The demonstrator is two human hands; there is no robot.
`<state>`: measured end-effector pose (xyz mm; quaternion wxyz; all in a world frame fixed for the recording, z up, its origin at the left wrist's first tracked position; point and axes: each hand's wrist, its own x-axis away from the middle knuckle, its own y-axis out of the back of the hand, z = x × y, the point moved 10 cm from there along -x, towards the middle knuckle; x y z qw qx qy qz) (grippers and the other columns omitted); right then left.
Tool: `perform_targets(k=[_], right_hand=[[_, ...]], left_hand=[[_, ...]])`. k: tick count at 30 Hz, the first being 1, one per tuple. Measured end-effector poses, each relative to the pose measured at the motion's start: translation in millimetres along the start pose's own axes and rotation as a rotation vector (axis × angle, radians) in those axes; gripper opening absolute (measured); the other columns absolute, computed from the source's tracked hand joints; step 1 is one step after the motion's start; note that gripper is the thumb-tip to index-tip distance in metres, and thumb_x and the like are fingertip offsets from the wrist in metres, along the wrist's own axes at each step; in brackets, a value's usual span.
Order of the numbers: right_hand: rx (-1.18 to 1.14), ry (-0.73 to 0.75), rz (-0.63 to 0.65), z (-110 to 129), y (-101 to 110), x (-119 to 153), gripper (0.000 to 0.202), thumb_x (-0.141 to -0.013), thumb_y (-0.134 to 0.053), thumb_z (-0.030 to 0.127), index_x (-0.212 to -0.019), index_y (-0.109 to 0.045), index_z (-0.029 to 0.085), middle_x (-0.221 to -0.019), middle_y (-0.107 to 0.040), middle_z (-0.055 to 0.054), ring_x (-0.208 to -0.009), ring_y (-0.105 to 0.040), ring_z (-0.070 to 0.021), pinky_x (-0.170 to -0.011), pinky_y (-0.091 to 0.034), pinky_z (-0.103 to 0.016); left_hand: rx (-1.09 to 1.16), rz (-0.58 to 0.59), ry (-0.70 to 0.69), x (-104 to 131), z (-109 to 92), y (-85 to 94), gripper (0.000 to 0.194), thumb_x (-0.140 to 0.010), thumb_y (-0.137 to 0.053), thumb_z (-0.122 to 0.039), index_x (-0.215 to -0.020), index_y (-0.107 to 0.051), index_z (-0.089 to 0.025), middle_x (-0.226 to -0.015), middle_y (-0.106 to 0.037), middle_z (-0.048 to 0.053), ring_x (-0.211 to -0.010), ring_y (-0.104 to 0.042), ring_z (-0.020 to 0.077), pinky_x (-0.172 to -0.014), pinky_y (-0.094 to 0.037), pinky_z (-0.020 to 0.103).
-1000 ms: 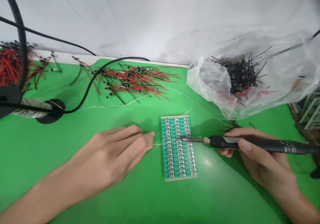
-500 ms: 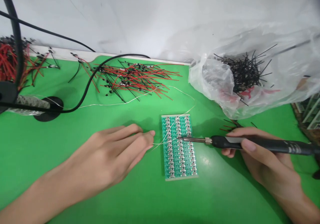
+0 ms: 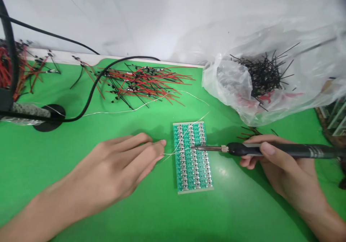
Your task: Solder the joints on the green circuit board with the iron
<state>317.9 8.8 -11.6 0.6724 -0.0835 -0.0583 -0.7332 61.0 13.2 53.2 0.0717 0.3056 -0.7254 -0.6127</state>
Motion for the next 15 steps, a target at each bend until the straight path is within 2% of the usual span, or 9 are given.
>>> perform_targets(k=[7,15], right_hand=[[-0.061,-0.037,-0.038,-3.5,5.3,-2.7,0.016,-0.081,-0.076,0.036,-0.083,-0.082,0.022,-0.063,-0.077,-0.004,-0.051,-0.071,-0.0159,-0.047,-0.059,-0.020],[-0.039,-0.010,0.010,2.2,0.1,-1.0,0.015,-0.080,-0.077,0.036,-0.086,-0.082,0.023,-0.064,-0.077,-0.005,-0.054,-0.070,-0.0168,-0.050,-0.059,-0.023]], left_hand=[[-0.010,0.000,-0.010,-0.1,-0.5,-0.5,0.015,-0.101,-0.047,-0.017,-0.107,-0.059,-0.010,-0.087,-0.070,0.009,-0.080,-0.067,0.0186,-0.064,-0.058,0.031],[-0.006,0.007,-0.019,0.7,0.4,-2.2,0.018,-0.103,-0.043,-0.017,-0.108,-0.059,-0.012,-0.090,-0.071,0.008,-0.083,-0.067,0.0194,-0.065,-0.059,0.032]])
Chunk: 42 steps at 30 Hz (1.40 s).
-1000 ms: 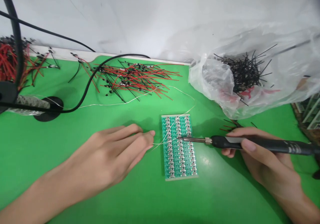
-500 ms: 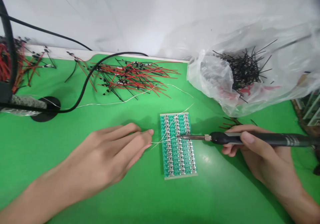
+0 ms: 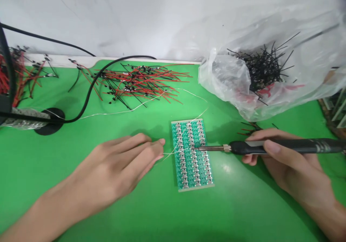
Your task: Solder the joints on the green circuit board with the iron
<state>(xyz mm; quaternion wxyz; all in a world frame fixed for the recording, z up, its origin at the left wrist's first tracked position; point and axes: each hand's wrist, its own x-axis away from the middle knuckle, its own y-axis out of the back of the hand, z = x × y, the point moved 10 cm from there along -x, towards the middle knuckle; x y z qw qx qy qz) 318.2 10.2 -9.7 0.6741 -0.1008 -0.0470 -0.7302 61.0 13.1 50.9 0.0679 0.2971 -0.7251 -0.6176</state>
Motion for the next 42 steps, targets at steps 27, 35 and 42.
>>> perform_targets(k=[27,35,42], right_hand=[[0.060,0.022,0.040,-2,1,5,0.013,-0.085,-0.073,0.031,-0.094,-0.080,0.024,-0.070,-0.079,-0.005,-0.060,-0.071,-0.0170,-0.056,-0.059,-0.024],[0.065,0.012,0.034,-2,-1,4,0.012,-0.086,-0.072,0.031,-0.092,-0.080,0.024,-0.068,-0.077,-0.004,-0.058,-0.070,-0.0176,-0.053,-0.059,-0.025],[0.085,0.011,0.032,-3,1,6,0.014,-0.089,-0.069,0.032,-0.093,-0.079,0.024,-0.069,-0.077,-0.004,-0.059,-0.070,-0.0175,-0.054,-0.059,-0.025]], left_hand=[[-0.066,-0.012,-0.083,0,-9,-2.2,0.020,-0.100,-0.043,-0.010,-0.109,-0.061,-0.007,-0.097,-0.073,0.010,-0.088,-0.069,0.0233,-0.071,-0.061,0.037],[-0.074,-0.006,-0.092,-3,-11,-1.4,0.020,-0.098,-0.044,-0.007,-0.107,-0.061,-0.006,-0.098,-0.074,0.011,-0.085,-0.069,0.0233,-0.069,-0.061,0.037],[-0.072,0.008,-0.099,-4,-13,-4.1,0.017,-0.100,-0.045,-0.010,-0.106,-0.060,-0.005,-0.096,-0.073,0.011,-0.087,-0.068,0.0218,-0.071,-0.060,0.035]])
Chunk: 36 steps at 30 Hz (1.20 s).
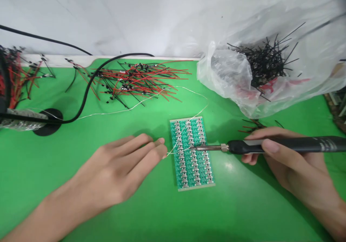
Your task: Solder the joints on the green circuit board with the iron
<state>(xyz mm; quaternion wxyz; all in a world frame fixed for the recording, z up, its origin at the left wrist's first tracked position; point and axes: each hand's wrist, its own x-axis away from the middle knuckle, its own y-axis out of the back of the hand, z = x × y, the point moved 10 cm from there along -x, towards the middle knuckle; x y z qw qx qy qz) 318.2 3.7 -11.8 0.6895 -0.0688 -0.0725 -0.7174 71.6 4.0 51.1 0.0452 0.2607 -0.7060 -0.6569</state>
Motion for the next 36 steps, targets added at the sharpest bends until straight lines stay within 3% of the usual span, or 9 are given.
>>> perform_targets(k=[6,12,19,25,36], right_hand=[[0.011,-0.002,-0.008,-2,2,1,0.014,-0.090,-0.068,0.031,-0.094,-0.079,0.024,-0.071,-0.077,-0.004,-0.059,-0.070,-0.0174,-0.053,-0.059,-0.026],[0.019,0.002,-0.015,-3,3,1,0.014,-0.090,-0.068,0.032,-0.093,-0.079,0.024,-0.071,-0.077,-0.003,-0.058,-0.069,-0.0177,-0.052,-0.059,-0.027],[0.043,0.026,-0.024,-2,6,-1,0.013,-0.089,-0.069,0.030,-0.092,-0.080,0.024,-0.069,-0.077,-0.004,-0.056,-0.070,-0.0181,-0.049,-0.059,-0.027],[0.064,0.022,-0.066,-2,8,-3,0.012,-0.087,-0.072,0.031,-0.088,-0.081,0.023,-0.065,-0.077,-0.004,-0.052,-0.070,-0.0174,-0.047,-0.059,-0.026],[-0.132,-0.016,-0.021,3,1,-5,0.013,-0.081,-0.076,0.032,-0.085,-0.083,0.022,-0.061,-0.076,-0.004,-0.052,-0.070,-0.0167,-0.047,-0.058,-0.024]], left_hand=[[-0.017,0.003,0.000,-1,-1,0.5,0.017,-0.099,-0.045,-0.009,-0.108,-0.060,-0.006,-0.103,-0.073,0.011,-0.091,-0.068,0.0208,-0.076,-0.059,0.034],[-0.023,-0.031,-0.015,-2,-3,4.5,0.015,-0.099,-0.046,-0.010,-0.107,-0.059,-0.006,-0.096,-0.073,0.011,-0.085,-0.068,0.0210,-0.070,-0.059,0.034],[0.079,-0.016,0.099,0,8,3.4,0.015,-0.102,-0.046,-0.016,-0.104,-0.060,-0.012,-0.090,-0.071,0.009,-0.082,-0.069,0.0181,-0.068,-0.059,0.030],[0.083,-0.012,0.077,0,7,5.4,0.015,-0.101,-0.048,-0.015,-0.104,-0.061,-0.009,-0.090,-0.070,0.011,-0.083,-0.069,0.0198,-0.068,-0.059,0.032],[0.052,0.009,0.073,2,5,1.0,0.015,-0.101,-0.046,-0.016,-0.105,-0.060,-0.012,-0.092,-0.071,0.009,-0.086,-0.069,0.0211,-0.070,-0.060,0.034]])
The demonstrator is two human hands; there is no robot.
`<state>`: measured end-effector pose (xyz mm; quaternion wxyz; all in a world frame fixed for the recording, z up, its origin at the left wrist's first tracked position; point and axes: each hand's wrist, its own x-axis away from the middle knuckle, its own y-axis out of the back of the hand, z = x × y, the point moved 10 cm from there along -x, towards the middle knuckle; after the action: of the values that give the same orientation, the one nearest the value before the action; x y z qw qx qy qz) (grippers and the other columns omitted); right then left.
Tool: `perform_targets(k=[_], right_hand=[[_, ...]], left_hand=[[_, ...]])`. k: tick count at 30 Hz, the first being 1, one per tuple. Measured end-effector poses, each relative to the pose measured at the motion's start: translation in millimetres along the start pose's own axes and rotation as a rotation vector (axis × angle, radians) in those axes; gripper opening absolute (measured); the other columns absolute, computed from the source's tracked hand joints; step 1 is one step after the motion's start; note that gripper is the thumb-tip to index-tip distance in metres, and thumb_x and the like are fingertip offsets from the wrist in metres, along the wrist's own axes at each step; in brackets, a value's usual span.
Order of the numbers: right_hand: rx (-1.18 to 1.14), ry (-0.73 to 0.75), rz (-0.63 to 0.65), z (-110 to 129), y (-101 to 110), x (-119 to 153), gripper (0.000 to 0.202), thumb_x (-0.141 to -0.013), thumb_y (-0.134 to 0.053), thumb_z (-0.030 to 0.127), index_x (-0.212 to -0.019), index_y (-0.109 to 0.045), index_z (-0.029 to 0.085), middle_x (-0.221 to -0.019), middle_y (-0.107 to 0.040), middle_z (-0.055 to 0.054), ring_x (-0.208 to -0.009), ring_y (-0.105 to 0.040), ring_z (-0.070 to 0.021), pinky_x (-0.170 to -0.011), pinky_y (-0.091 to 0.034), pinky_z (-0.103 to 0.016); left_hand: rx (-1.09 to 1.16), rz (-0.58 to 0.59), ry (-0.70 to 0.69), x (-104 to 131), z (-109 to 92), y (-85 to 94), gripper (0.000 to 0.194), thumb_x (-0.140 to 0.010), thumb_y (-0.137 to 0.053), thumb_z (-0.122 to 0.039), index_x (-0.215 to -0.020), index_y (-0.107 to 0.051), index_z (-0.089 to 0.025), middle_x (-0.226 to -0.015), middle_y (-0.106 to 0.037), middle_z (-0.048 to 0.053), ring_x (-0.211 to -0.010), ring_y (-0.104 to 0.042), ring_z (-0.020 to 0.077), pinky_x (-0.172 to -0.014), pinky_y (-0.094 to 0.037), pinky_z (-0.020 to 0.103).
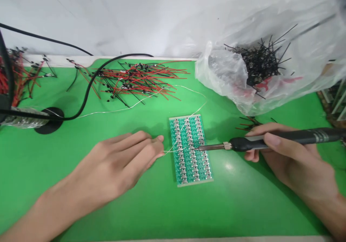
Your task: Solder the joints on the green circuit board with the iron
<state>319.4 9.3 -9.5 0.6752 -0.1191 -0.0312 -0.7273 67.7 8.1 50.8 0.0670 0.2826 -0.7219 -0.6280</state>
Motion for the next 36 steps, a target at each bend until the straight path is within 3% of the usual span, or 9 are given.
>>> perform_targets(k=[8,36], right_hand=[[0.052,-0.015,-0.007,-2,-1,1,0.012,-0.079,-0.079,0.034,-0.085,-0.083,0.023,-0.061,-0.076,-0.004,-0.052,-0.070,-0.0173,-0.047,-0.058,-0.025],[0.070,-0.014,0.025,-5,0,4,0.012,-0.082,-0.076,0.033,-0.089,-0.082,0.024,-0.066,-0.077,-0.004,-0.057,-0.071,-0.0159,-0.052,-0.059,-0.022]], left_hand=[[-0.032,-0.008,-0.053,-1,-6,-0.7,0.016,-0.101,-0.047,-0.014,-0.104,-0.061,-0.008,-0.090,-0.070,0.009,-0.089,-0.069,0.0213,-0.072,-0.060,0.033],[-0.161,-0.011,-0.119,-1,-14,-3.7,0.020,-0.100,-0.043,-0.011,-0.110,-0.061,-0.008,-0.109,-0.073,0.010,-0.097,-0.068,0.0209,-0.080,-0.059,0.034]])
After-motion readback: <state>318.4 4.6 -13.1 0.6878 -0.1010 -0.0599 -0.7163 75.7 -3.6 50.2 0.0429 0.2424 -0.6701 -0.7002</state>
